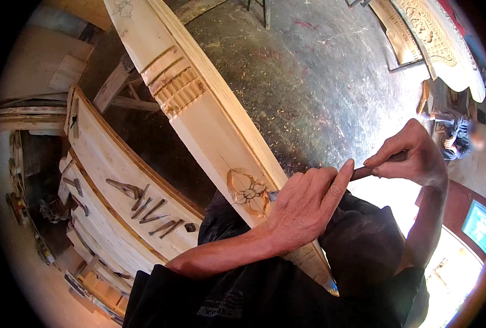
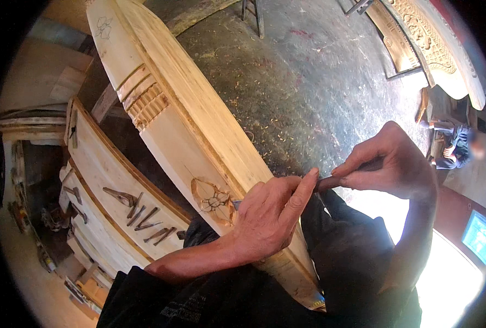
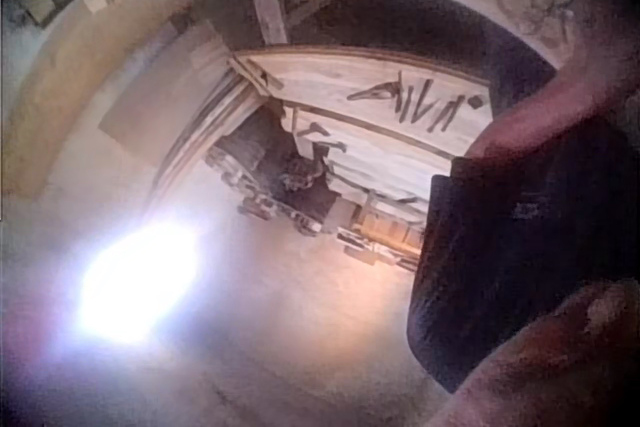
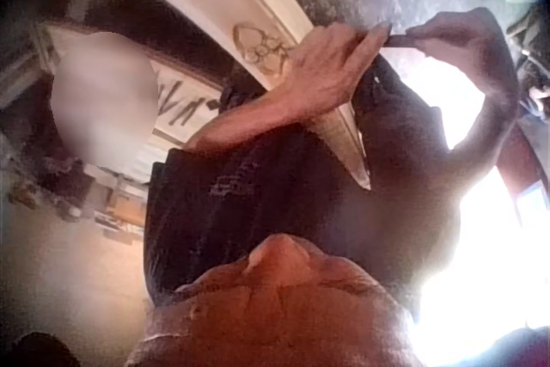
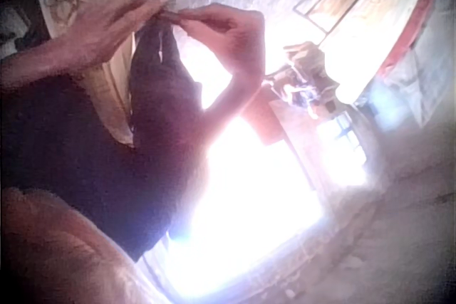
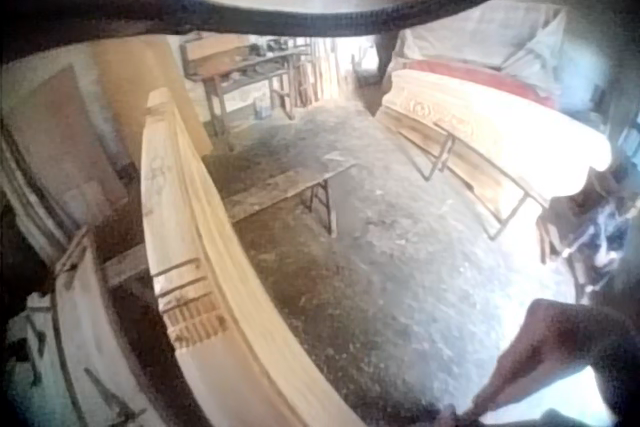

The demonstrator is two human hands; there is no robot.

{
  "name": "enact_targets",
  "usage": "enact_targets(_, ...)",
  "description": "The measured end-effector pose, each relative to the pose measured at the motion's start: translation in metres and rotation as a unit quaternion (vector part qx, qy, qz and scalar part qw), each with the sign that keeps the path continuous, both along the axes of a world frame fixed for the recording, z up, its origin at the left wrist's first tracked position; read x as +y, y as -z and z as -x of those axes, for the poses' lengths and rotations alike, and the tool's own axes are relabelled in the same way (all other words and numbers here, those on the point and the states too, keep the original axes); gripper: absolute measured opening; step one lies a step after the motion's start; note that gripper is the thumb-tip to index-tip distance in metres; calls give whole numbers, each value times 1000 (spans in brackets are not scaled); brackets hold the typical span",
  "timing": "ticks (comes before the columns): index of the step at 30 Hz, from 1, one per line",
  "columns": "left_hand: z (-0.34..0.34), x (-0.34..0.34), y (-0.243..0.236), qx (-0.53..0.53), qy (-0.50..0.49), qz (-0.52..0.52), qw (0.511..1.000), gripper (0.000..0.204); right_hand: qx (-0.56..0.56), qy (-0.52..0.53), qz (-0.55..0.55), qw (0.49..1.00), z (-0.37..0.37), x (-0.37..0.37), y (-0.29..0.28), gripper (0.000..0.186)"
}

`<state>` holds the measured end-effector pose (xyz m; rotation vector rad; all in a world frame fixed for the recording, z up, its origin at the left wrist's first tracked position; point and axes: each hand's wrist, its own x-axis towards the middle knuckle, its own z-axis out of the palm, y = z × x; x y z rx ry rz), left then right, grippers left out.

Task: The person uses a chisel to carve detailed floral patterns into a long piece of light-colored wood, periodically wiping away wood shavings and checking the progress by hand.

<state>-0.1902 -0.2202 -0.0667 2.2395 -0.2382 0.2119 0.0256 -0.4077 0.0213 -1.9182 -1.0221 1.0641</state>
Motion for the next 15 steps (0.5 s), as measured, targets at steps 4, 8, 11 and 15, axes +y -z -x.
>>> enact_targets(4, -6, -2, -2, 9, -22, -3, 1000, 71, -16, -9, 17, 1000, -1, 4, -3, 14)
enact_targets(8, -10, -5, -3, 13, -66, -15, 998, 59, 2, 0, 43, 999, -5, 1, 1, 14)
enact_targets(11, -11, -5, -2, 1, -84, -17, 996, 55, -10, 26, 12, 1000, -8, -4, 12, 17)
enact_targets(15, -15, -8, -5, 18, -95, -5, 995, 53, -37, 121, -159, 979, -41, -32, 11, 66)
